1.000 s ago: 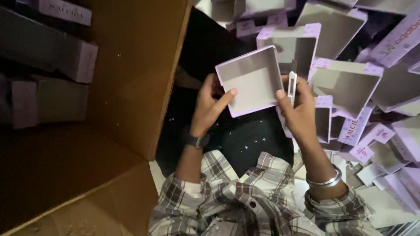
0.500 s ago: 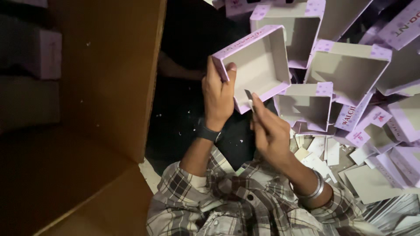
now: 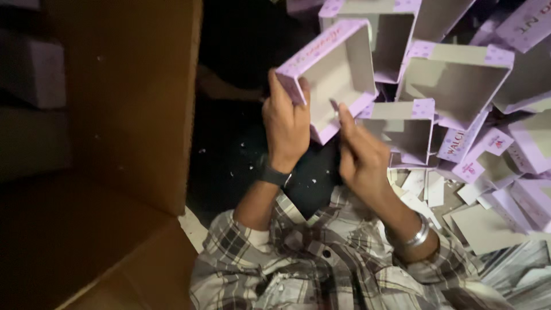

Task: The person uses a utility knife to trim the edges of small purple and white boxes. They repeatedly pick up boxes, cut along the edges, and place them aside.

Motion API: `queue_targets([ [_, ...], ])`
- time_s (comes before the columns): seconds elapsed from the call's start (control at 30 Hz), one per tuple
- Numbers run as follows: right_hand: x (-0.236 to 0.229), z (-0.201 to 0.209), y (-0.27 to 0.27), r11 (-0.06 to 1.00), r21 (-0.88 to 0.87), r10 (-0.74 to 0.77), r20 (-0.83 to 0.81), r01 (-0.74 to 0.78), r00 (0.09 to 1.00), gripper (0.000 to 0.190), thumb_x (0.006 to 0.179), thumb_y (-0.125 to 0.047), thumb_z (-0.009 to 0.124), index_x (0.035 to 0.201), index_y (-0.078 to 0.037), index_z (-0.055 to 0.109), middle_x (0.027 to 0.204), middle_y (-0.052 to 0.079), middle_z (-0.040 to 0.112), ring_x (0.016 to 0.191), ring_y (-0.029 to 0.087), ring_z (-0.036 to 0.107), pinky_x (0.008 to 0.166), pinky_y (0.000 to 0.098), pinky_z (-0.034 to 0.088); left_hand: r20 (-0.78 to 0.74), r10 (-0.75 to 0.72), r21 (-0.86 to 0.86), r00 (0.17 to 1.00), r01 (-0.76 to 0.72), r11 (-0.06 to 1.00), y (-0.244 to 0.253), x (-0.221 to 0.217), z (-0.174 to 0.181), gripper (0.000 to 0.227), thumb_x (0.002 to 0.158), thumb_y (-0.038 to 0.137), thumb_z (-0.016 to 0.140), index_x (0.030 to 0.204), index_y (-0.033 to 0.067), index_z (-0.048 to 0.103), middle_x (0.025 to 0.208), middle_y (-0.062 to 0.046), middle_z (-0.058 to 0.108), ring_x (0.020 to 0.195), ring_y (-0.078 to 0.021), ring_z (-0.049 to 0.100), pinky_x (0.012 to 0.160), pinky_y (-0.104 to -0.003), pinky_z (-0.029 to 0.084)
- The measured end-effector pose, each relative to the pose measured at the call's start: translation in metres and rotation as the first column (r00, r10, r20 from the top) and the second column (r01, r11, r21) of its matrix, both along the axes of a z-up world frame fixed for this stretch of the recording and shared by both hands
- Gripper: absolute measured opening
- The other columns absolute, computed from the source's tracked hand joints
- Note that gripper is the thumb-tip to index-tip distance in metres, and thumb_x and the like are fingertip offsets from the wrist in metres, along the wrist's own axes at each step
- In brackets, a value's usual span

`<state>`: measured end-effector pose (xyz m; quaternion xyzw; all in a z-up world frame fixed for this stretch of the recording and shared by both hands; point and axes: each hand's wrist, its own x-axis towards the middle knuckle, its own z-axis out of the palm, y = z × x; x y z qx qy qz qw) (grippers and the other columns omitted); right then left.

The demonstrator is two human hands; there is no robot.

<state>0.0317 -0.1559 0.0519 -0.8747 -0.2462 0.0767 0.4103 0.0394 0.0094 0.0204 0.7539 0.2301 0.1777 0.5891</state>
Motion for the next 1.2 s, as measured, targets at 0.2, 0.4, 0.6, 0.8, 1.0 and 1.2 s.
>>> queue_targets([
  [0.2,0.001,0.007,-0.011,0.997,0.056,-0.059,0.032,0.057,0.998,0.063,0.098,0.016,0.056,0.157,-0.003,0.044,0.092,0.012,0.062,0.078,0.020,0.063,0.073,0.0301,0.052,-0.001,-0.030,-0.130,1.000,0.030,0.991,0.015,0.002,0.000,0.028,0.106,0.018,0.058,0.122,-0.0044,0.050,0.092,-0.021,0.071,0.084,-0.0307,0.075,0.072,-0.040,0.055],
  [0.4,-0.024,0.016,-0.024,0.998,-0.017,0.060,-0.103,-0.062,0.993,0.066,0.086,0.013,0.061,0.149,-0.004,0.052,0.084,0.011,0.061,0.070,0.020,0.061,0.066,0.0308,0.050,0.012,-0.041,-0.131,0.999,0.042,0.990,0.019,0.000,-0.006,0.028,0.107,0.018,0.057,0.122,-0.0049,0.050,0.092,-0.017,0.071,0.083,-0.0228,0.072,0.075,-0.037,0.055],
  [0.6,-0.028,0.018,-0.022,0.997,-0.030,0.063,-0.099,-0.067,0.993,0.060,0.090,0.012,0.062,0.148,-0.003,0.054,0.086,0.011,0.061,0.070,0.021,0.060,0.065,0.0316,0.049,-0.001,-0.071,-0.128,0.997,0.070,0.989,0.019,-0.005,-0.009,0.027,0.108,0.018,0.055,0.123,-0.0044,0.051,0.086,-0.015,0.068,0.075,-0.0219,0.068,0.069,-0.037,0.054],
  [0.8,-0.021,0.024,-0.017,0.989,-0.099,0.104,-0.094,-0.113,0.990,0.063,0.088,0.014,0.062,0.149,-0.001,0.053,0.081,0.013,0.052,0.065,0.023,0.054,0.062,0.0344,0.047,0.027,-0.062,-0.082,0.998,0.064,0.995,0.014,-0.006,-0.009,0.027,0.110,0.018,0.055,0.125,-0.0037,0.050,0.096,-0.016,0.071,0.087,-0.0246,0.074,0.075,-0.036,0.057],
  [1.0,-0.024,0.026,-0.016,0.990,-0.093,0.100,-0.047,-0.104,0.994,0.067,0.089,0.015,0.064,0.152,0.001,0.047,0.080,0.012,0.051,0.065,0.022,0.053,0.062,0.0348,0.045,0.058,-0.056,-0.090,0.997,0.062,0.994,0.016,-0.005,-0.011,0.028,0.112,0.019,0.054,0.128,-0.0034,0.049,0.101,-0.017,0.072,0.092,-0.0265,0.075,0.080,-0.037,0.058],
  [1.2,-0.032,0.026,-0.024,0.998,-0.026,0.050,-0.152,-0.055,0.987,0.063,0.091,0.017,0.059,0.151,0.001,0.048,0.083,0.012,0.059,0.071,0.020,0.060,0.067,0.0295,0.050,0.011,-0.069,-0.105,0.998,0.070,0.992,0.016,-0.007,-0.014,0.030,0.110,0.020,0.055,0.125,-0.0044,0.050,0.091,-0.015,0.069,0.080,-0.0223,0.071,0.073,-0.037,0.056],
])
